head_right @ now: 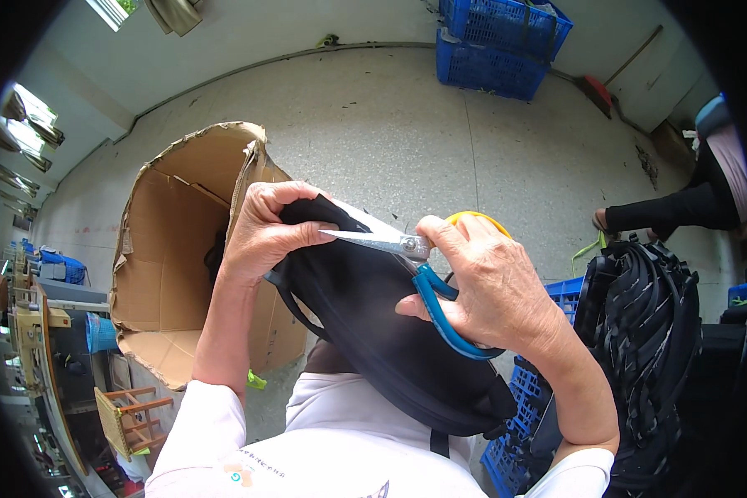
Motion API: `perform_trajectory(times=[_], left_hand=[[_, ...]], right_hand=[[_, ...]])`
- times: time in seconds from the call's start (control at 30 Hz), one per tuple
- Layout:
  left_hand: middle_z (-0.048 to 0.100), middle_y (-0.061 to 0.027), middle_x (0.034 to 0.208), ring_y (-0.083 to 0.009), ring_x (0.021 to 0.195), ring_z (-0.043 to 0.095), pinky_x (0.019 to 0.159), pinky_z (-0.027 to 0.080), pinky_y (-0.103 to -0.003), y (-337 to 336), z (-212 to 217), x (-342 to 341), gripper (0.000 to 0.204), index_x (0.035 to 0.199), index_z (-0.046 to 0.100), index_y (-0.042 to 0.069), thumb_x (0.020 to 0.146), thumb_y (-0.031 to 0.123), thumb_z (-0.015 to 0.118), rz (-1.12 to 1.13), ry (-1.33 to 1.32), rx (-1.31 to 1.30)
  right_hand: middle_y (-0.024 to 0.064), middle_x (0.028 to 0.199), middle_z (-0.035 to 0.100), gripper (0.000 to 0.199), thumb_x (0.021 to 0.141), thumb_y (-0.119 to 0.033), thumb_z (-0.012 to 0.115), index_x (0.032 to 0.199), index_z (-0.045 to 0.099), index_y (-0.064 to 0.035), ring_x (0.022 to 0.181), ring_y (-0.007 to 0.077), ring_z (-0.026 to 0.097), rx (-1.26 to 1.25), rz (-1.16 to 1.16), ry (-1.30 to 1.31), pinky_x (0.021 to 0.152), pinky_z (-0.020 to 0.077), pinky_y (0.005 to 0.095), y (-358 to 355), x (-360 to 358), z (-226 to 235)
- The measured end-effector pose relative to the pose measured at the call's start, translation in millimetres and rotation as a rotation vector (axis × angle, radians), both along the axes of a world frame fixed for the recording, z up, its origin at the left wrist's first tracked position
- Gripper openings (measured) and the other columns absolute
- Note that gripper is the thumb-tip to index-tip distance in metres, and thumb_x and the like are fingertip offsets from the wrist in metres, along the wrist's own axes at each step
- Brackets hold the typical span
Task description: Trim excess fabric and threads from a backpack using scissors.
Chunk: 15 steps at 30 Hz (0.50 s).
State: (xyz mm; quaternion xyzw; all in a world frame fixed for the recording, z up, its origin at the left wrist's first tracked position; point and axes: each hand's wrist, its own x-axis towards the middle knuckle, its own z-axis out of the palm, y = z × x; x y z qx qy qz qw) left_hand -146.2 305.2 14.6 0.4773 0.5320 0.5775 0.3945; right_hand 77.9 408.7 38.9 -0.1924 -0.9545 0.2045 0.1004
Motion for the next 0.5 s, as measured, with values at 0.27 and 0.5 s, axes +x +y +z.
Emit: perform_trajectory(times=[0.27,0.5], left_hand=[[0.062,-0.0014,0.073,-0.0072,0.068,0.057,0.064,0.046,-0.02,-4.7,-3.9,-3.8,0.017,0.084,0.065,-0.001,0.07,0.006,0.072,0.028,-0.035,-0.047],[0.065,-0.0037,0.074,-0.0091,0.068,0.06,0.067,0.049,-0.021,-4.7,-5.6,-5.6,0.018,0.081,0.066,0.003,0.066,0.002,0.075,0.055,-0.077,-0.064]], right_hand=[[0.0143,0.076,0.056,0.059,0.069,-0.052,0.067,0.098,0.054,-0.0032,0.071,0.025,0.058,0.046,-0.008,0.04,0.063,0.0483,0.0345,-3.7,4.6,-11.7],[0.0109,0.065,0.056,0.048,0.071,-0.045,0.069,0.091,0.055,-0.0033,0.055,0.0216,0.057,0.047,0.004,0.082,0.051,0.0478,0.0304,-6.6,5.8,-20.5]])
